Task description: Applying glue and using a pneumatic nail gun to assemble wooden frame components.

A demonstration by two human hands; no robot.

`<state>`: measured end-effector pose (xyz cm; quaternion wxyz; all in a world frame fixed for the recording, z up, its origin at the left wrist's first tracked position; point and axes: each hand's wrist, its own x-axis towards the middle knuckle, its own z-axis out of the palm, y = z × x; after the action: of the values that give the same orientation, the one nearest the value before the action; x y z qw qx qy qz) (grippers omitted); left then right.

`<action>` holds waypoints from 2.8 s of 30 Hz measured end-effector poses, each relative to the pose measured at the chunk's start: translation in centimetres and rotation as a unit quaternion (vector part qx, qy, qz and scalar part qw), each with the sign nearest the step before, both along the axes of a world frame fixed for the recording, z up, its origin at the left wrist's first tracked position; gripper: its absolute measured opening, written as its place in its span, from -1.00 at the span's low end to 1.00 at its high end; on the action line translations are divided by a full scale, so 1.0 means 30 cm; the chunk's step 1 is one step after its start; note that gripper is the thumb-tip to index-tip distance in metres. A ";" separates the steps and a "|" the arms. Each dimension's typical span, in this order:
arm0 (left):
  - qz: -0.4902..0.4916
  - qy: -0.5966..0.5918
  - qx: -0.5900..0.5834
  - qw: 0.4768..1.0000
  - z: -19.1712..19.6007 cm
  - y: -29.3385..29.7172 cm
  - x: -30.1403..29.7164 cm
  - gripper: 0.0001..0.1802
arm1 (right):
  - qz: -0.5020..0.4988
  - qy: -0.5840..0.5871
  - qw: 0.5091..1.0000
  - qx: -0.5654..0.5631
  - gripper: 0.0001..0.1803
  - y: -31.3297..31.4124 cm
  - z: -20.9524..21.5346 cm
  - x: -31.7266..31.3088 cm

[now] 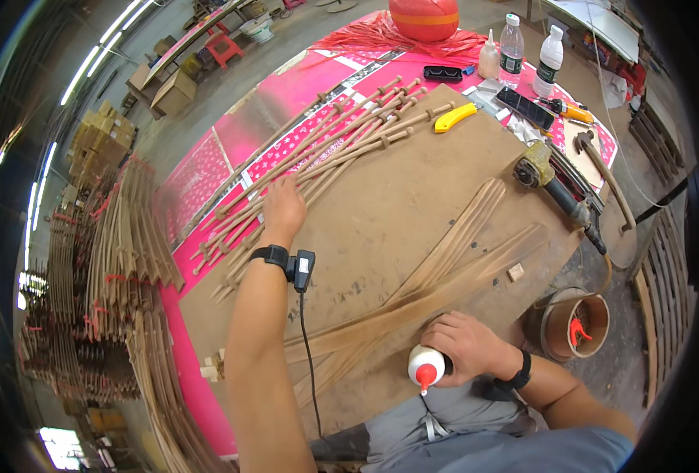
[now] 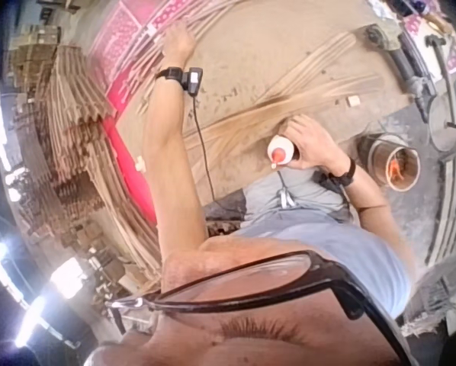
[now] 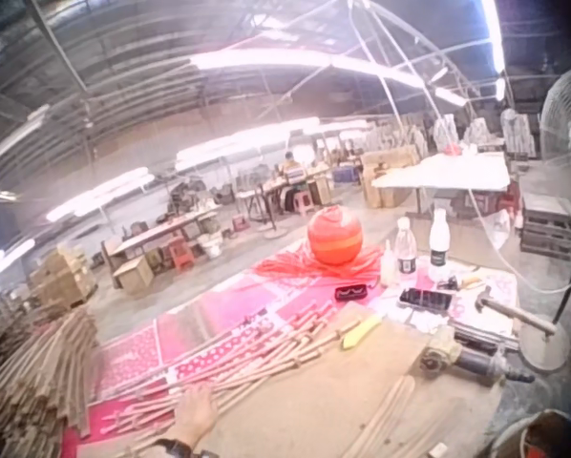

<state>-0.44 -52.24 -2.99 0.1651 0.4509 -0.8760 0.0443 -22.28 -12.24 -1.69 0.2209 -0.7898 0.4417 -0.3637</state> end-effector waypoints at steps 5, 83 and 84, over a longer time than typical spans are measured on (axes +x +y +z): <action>-0.078 0.002 0.002 0.997 0.009 -0.054 0.009 -0.62 | -0.016 -0.006 1.000 -0.006 -0.39 0.003 -0.001 -0.009; -0.699 -0.061 0.165 0.693 -0.017 1.774 -0.581 -0.75 | -0.866 -0.497 0.061 0.009 -0.58 1.684 -0.687 -0.051; -0.697 -0.063 0.169 0.694 -0.022 1.792 -0.595 -0.75 | -0.857 -0.511 0.065 0.012 -0.57 1.725 -0.648 -0.060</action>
<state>-18.29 1.53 -3.66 0.0142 -0.2721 -0.9402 -0.2045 -24.09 39.50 -21.14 -0.0621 0.5155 0.5971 -0.6114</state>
